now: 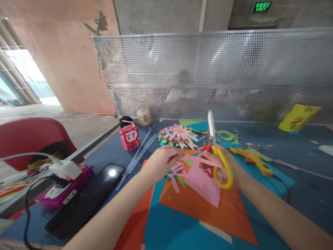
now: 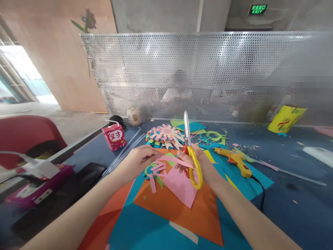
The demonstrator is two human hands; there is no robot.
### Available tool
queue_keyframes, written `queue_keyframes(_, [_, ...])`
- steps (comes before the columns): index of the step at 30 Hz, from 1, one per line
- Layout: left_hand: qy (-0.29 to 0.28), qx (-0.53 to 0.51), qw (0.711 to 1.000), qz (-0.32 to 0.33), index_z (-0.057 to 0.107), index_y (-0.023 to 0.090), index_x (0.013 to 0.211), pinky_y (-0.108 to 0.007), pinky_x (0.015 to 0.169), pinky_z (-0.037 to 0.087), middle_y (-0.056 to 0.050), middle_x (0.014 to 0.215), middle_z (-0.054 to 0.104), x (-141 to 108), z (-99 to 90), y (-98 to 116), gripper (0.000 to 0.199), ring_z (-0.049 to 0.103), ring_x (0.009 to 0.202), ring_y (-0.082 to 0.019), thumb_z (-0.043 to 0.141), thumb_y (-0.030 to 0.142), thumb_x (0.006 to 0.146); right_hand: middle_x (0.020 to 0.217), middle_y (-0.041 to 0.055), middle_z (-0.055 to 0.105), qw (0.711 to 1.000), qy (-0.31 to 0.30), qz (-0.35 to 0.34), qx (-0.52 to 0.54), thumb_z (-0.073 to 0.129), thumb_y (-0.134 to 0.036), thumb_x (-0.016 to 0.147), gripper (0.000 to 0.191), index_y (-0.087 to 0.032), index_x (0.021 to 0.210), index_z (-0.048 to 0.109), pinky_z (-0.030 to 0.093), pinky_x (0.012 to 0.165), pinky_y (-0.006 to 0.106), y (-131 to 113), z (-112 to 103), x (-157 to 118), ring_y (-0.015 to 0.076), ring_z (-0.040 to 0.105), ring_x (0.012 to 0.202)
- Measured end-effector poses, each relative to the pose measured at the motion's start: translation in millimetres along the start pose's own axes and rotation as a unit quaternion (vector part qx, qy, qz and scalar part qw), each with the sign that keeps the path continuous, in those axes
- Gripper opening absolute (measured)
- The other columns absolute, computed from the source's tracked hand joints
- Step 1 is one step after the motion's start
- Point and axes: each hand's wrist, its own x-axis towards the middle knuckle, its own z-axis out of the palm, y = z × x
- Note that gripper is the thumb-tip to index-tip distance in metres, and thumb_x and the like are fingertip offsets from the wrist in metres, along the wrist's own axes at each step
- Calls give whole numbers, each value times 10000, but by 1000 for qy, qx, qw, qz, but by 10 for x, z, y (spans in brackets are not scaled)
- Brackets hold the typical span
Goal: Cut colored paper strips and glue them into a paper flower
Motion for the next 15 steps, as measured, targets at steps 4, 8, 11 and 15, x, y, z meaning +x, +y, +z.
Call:
queue_keyframes(4, [-12,45,997,68,716,222,915,-291,829,445,-71,851,660,2,-108,-14,268,578,898,-193,453,213,864,613,-38,615,999,4,3,-44,770,-364,567,436,-223,774,413,469,462,253,-17,28,-22,140,605,499])
queue_keyframes(8, [-7,7,997,79,708,214,894,-277,825,436,-62,860,655,-2,-152,-30,232,578,869,-176,480,239,860,547,-74,570,998,8,5,-67,759,-230,554,416,-230,745,390,400,404,215,-42,153,-88,112,561,450])
queue_keyframes(11, [97,-87,991,20,664,197,942,-246,738,448,-41,849,634,13,-97,-52,192,575,805,-151,550,294,822,511,-76,549,998,12,19,-59,711,-231,574,379,-239,763,383,345,361,210,-74,232,-130,120,539,425])
queue_keyframes(15, [130,-333,924,-137,538,160,1040,-206,537,435,-36,859,587,20,95,-28,324,570,685,-115,540,388,809,473,-86,494,999,37,13,-29,631,-335,591,347,-252,744,330,359,381,241,-69,278,-130,131,515,408])
